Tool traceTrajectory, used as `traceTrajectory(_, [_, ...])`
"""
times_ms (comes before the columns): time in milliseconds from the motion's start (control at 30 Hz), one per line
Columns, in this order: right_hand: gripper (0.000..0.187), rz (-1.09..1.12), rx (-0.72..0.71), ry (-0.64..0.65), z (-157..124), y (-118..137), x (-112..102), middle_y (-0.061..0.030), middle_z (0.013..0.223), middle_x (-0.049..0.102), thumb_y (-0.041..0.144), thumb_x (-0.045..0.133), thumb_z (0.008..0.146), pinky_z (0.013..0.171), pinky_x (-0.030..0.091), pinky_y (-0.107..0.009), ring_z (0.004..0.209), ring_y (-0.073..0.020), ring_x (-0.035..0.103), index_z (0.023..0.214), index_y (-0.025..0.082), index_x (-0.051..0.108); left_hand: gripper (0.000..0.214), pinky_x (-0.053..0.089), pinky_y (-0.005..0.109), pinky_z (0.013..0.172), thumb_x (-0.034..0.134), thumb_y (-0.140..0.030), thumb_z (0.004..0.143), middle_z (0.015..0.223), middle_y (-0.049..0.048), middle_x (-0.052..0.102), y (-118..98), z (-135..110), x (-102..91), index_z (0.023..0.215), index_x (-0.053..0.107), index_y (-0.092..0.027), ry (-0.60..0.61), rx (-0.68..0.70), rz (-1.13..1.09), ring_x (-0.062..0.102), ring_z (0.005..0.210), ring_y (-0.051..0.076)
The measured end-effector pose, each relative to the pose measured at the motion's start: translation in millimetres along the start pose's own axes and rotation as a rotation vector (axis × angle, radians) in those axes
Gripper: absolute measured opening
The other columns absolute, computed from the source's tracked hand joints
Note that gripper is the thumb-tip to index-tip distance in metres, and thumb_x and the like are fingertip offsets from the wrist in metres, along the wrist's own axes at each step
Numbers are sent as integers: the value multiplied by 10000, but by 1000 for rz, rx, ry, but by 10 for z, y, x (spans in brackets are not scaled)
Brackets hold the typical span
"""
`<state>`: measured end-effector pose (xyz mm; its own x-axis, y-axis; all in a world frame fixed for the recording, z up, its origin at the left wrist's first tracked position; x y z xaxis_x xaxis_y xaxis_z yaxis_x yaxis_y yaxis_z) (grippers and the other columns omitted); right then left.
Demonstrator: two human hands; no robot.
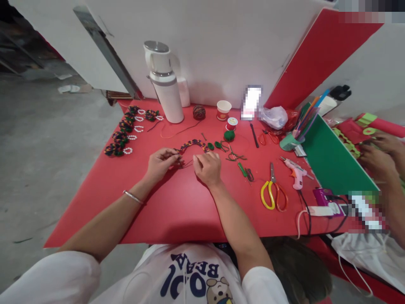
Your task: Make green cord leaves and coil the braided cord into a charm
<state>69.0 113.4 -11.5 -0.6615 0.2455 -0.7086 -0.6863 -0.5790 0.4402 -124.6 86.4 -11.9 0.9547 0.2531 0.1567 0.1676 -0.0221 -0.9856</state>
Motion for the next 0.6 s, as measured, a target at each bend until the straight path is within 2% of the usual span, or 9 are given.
traceTrajectory(67, [201,37,-25,-50,0,76,-36,-92,1068,752,339,563,998,1006,451,-443,1114,-272,627,921,256,729,415,644,327,650,913,-366,620,752,38,751,14,-34,49,889,676,-158,27,-52,-52,735,630,179])
traceTrajectory(133, [171,46,-18,-85,-9,108,-56,-95,1178,730,335,583,976,1046,446,-468,1191,-288,606,890,268,715,467,644,337,604,914,-368,633,768,37,758,40,-61,76,976,670,-165,56,-112,-90,723,594,176])
traceTrajectory(233, [230,68,42,-98,-21,63,-53,-96,1018,731,340,548,990,983,473,-464,1029,-271,648,815,255,671,497,625,330,531,897,-395,676,767,37,757,55,-84,80,1052,659,-173,60,-130,-114,709,554,179])
traceTrajectory(333, [234,98,103,-95,-13,-5,-33,-101,953,725,331,505,1013,945,487,-427,962,-251,655,904,232,687,478,614,309,519,895,-415,690,801,42,763,21,-106,82,1036,674,-170,50,-78,-114,712,556,176])
traceTrajectory(433, [231,127,24,36,8,13,15,-111,1137,748,310,547,998,1007,472,-406,1121,-250,645,1130,221,715,424,586,277,475,869,-454,728,780,42,756,-28,-134,91,975,698,-156,43,-61,-95,673,490,147])
traceTrajectory(500, [251,153,-82,175,12,42,54,-94,1185,759,305,557,1008,1042,450,-390,1168,-232,639,1167,225,734,405,572,262,445,857,-457,739,802,52,762,-54,-130,76,953,699,-151,13,-45,-94,680,500,151])
traceTrajectory(533, [245,155,-126,241,10,42,68,-83,1110,779,312,545,1023,1032,449,-377,1111,-219,656,1084,221,764,398,567,257,432,857,-444,734,823,56,767,-62,-115,55,950,694,-153,-20,-30,-103,698,528,163])
traceTrajectory(600, [390,98,-156,324,11,-19,71,-62,818,766,353,512,1050,966,459,-364,880,-198,662,796,208,770,385,556,238,414,868,-392,694,821,47,762,-72,-61,-10,933,676,-159,-116,20,-144,727,587,182])
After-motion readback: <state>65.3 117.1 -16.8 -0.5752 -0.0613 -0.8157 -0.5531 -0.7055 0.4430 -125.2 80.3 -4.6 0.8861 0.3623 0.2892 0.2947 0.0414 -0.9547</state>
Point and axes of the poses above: each hand's wrist, its own z-axis towards the middle knuckle, its own x-axis out of the palm, y = z × x, the point moved 2 cm from there along z, towards the middle knuckle
